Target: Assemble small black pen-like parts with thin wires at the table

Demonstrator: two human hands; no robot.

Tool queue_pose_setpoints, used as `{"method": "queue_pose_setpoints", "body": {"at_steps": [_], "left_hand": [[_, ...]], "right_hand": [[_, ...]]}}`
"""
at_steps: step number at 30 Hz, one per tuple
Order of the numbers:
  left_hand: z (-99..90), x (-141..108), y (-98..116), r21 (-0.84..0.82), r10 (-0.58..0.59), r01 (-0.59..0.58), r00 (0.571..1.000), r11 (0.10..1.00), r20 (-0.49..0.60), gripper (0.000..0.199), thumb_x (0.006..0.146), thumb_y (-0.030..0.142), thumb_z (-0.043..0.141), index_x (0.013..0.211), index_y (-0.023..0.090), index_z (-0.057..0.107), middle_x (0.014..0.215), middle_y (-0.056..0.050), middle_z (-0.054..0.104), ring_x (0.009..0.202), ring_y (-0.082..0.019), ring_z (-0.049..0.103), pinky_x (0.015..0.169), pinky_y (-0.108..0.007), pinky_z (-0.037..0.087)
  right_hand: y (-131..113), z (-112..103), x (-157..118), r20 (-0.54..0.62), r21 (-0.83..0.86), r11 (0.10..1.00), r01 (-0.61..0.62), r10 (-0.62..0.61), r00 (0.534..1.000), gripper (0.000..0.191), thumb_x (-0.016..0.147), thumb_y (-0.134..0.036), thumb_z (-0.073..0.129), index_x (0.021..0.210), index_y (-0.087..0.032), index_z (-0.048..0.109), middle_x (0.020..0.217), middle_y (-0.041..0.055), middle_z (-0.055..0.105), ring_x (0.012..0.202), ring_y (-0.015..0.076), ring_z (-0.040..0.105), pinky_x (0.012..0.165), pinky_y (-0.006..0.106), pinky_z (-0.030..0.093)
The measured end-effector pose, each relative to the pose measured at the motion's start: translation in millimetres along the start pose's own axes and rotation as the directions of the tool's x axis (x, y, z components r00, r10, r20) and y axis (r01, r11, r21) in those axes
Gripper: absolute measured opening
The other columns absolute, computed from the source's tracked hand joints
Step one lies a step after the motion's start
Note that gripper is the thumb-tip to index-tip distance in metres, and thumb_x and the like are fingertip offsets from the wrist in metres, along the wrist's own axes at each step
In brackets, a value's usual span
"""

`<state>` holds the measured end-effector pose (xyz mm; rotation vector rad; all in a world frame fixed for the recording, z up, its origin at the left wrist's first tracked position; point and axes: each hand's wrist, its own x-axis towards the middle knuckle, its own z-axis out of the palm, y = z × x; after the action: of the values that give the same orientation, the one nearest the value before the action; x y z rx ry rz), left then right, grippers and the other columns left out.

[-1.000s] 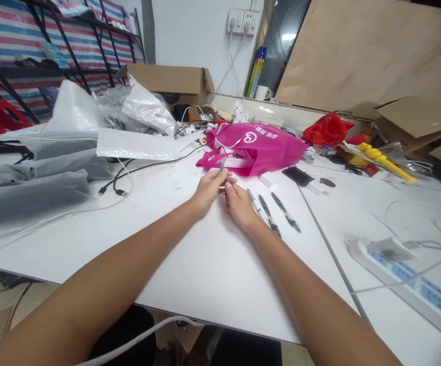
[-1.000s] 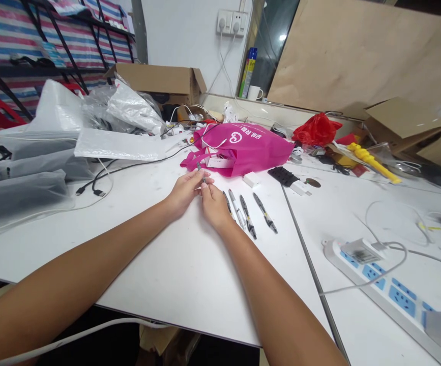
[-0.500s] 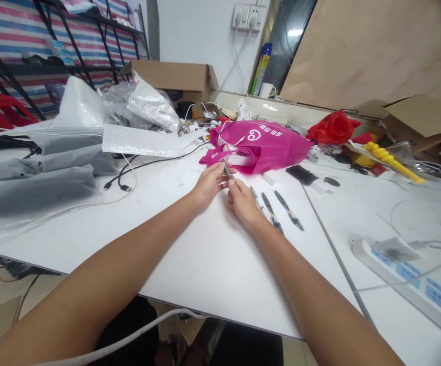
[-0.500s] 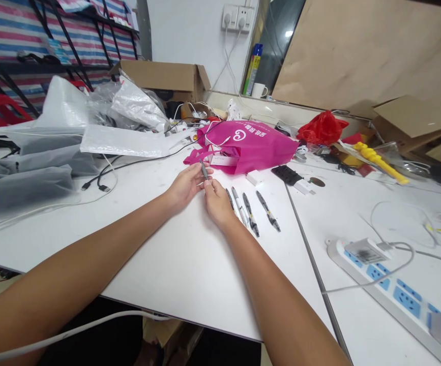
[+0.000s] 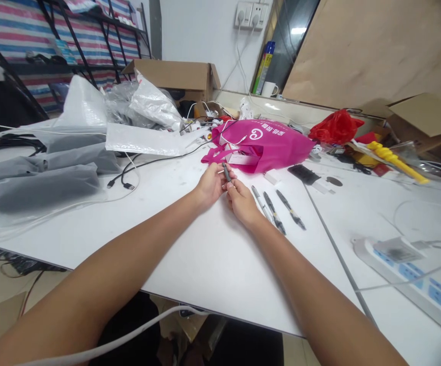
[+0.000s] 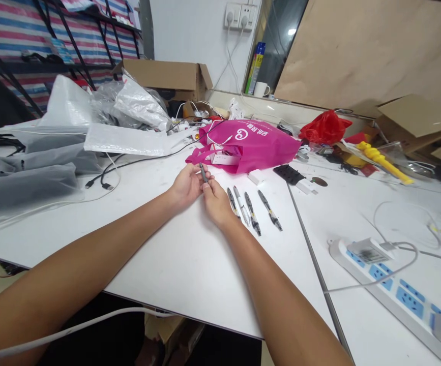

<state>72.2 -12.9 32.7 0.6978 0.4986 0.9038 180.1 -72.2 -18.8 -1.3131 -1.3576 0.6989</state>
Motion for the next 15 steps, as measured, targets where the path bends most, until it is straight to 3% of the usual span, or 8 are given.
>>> {"method": "queue_pose_setpoints", "body": {"at_steps": [10,15], "left_hand": [[0.9,-5.3,0.8,-0.140,-0.045,0.050,0.998,0.989,0.043,0.017,0.086,0.017,0.044,0.076,0.017,0.058,0.064,-0.003,0.054,0.068,-0.016,0.064,0.058,-0.025,0.039],[4.6,-7.9,-3.9,-0.196,-0.027,0.037,0.998,0.980,0.054,0.015,0.087,0.021,0.044,0.076,0.020,0.054,0.059,-0.001,0.046,0.067,-0.018,0.061,0.073,-0.027,0.050]], "right_hand": [[-7.6,0.3,-5.8,-0.036,-0.009,1.000,-0.012,0.012,0.999,0.030,0.097,-0.053,0.051,0.097,-0.025,0.061,0.094,0.0071,0.068,0.096,0.0259,0.063,0.082,0.040,0.053],[-7.4,1.0,-5.5,-0.023,0.012,0.999,-0.038,0.038,0.999,0.031,0.097,-0.053,0.052,0.101,-0.024,0.061,0.094,0.0067,0.067,0.097,0.0250,0.063,0.080,0.038,0.053]]}}
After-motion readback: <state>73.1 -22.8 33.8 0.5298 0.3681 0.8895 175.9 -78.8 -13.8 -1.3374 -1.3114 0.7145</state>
